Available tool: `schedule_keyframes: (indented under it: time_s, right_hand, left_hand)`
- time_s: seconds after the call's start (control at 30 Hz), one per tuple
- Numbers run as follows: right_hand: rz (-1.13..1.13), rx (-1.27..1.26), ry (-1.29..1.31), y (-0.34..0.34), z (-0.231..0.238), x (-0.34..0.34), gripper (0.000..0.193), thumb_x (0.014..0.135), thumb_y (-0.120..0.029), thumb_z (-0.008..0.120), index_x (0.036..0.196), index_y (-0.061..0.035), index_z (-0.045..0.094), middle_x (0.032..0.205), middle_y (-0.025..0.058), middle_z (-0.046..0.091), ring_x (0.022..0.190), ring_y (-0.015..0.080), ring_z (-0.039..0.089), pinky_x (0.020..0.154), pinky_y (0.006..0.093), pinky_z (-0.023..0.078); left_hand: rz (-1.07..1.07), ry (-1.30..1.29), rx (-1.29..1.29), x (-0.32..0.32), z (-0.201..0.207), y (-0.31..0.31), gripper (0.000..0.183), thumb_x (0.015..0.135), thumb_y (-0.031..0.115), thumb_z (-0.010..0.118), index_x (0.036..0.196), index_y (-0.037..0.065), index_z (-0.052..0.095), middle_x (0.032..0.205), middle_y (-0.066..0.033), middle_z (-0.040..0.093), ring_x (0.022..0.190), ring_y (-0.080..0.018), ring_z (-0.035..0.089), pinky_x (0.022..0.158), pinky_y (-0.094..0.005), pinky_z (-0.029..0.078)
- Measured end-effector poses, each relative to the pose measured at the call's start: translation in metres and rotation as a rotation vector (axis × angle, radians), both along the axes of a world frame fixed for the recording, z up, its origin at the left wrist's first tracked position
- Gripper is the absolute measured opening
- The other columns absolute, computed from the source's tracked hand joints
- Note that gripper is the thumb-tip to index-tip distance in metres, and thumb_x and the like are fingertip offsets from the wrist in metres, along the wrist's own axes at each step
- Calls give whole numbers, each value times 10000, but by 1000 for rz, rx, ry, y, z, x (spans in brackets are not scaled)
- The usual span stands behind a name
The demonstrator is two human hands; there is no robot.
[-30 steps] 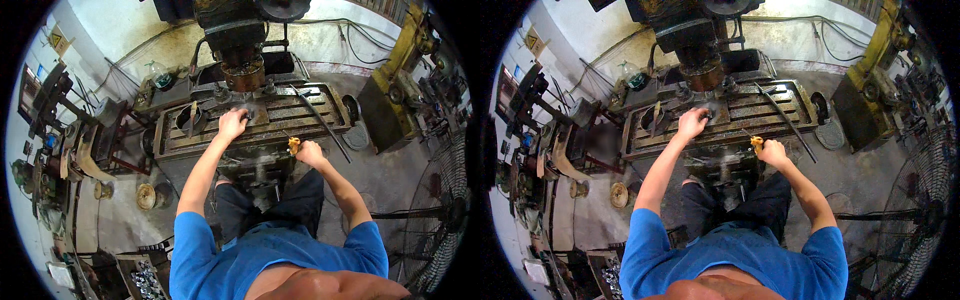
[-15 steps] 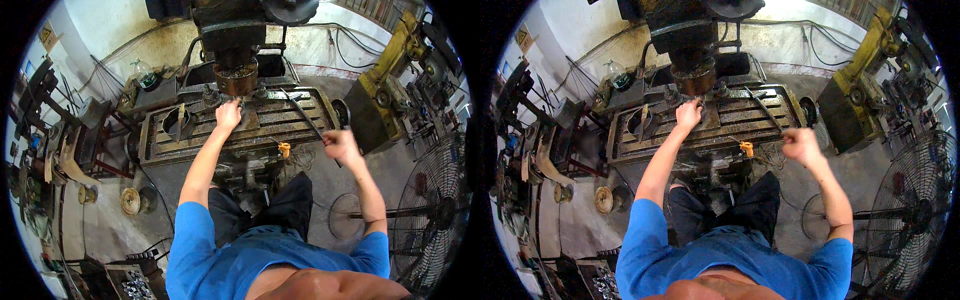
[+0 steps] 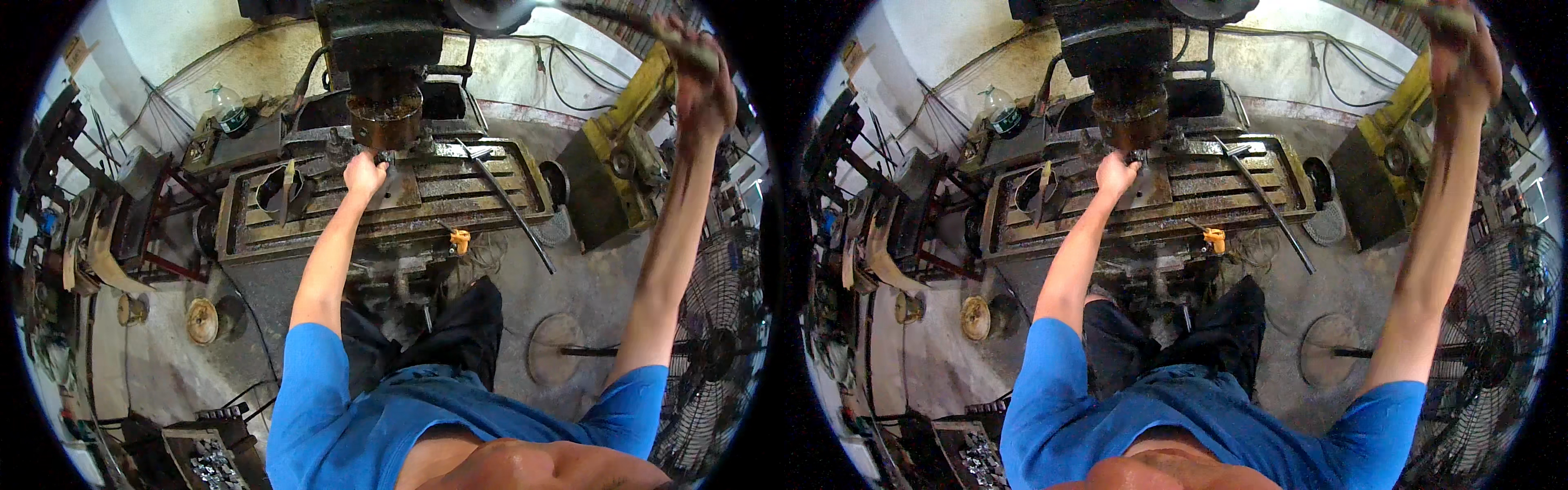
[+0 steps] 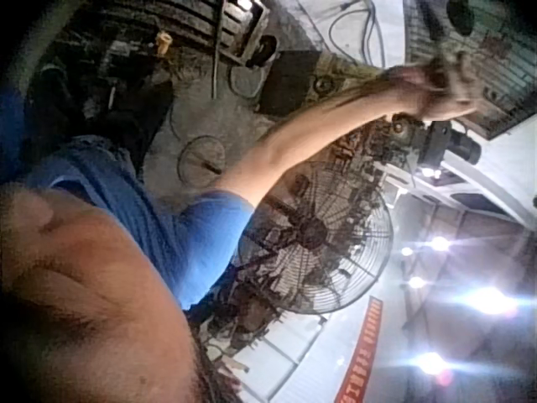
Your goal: The person picks up metal parts from a bin and uses an air gun to blow air over them before placing them on a machine surface.
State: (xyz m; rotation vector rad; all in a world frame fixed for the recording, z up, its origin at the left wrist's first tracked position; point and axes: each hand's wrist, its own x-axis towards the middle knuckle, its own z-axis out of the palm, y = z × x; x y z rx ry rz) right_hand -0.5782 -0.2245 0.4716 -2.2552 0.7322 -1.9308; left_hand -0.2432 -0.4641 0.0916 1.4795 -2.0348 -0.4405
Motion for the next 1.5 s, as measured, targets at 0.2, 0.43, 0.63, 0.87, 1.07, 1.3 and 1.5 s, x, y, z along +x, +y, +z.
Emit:
schedule_keyframes:
  time_s: [0.2, 0.43, 0.63, 0.87, 1.07, 1.3, 1.5]
  right_hand:
    - [-234, -43, -125, 35, -101, 53, 367, 716, -381, 549, 822, -41, 464, 909, 106, 487, 1174, 433, 380, 1042, 536, 184]
    - [-175, -66, -278, 33, -142, 59, 175, 610, -135, 436, 743, -22, 444, 846, 133, 496, 1103, 441, 435, 1002, 559, 222]
    - [-286, -82, -191, 26, -122, 63, 155, 606, -123, 422, 726, -26, 435, 810, 125, 499, 1074, 444, 460, 979, 561, 244]
    - [-278, -82, -202, 32, -156, 61, 106, 646, -103, 485, 697, -46, 412, 843, 117, 512, 1094, 422, 456, 973, 565, 244]
    - [-284, -150, -240, 26, -167, 60, 137, 677, -138, 519, 716, -51, 420, 871, 115, 513, 1100, 422, 453, 987, 545, 244]
    - [-190, -39, -276, 32, -161, 65, 141, 636, -131, 502, 732, -58, 430, 874, 114, 495, 1139, 430, 414, 1006, 536, 225]
    - [-227, -120, -358, 31, -159, 68, 140, 561, -73, 422, 695, -34, 407, 840, 146, 502, 1096, 443, 444, 979, 555, 245]
  left_hand:
    - [18, -69, 47, -2, -10, -5, 356, 680, 339, 698, 784, 4, 635, 793, -177, 633, 779, -323, 614, 683, -412, 489]
    - [46, 19, -1, 3, -14, -5, 390, 639, 351, 731, 670, -9, 585, 707, -198, 607, 710, -351, 599, 615, -425, 464]
    - [71, 31, -23, 10, -10, 0, 375, 650, 356, 725, 708, 4, 610, 727, -186, 618, 725, -345, 605, 634, -420, 474]
    - [56, -54, 42, 3, -1, 2, 359, 668, 347, 706, 736, -1, 647, 775, -188, 635, 767, -338, 619, 672, -415, 497]
    - [60, -63, 57, 2, -1, 2, 358, 670, 343, 702, 735, -3, 637, 793, -191, 635, 783, -337, 618, 685, -416, 497]
    - [-25, -18, -151, 62, 24, 30, 458, 741, 304, 635, 1144, 113, 532, 790, -160, 634, 747, -345, 607, 645, -444, 479]
    - [223, -336, -387, 166, 47, 76, 480, 786, 398, 574, 1182, 142, 485, 798, -133, 602, 631, -320, 605, 537, -444, 471]
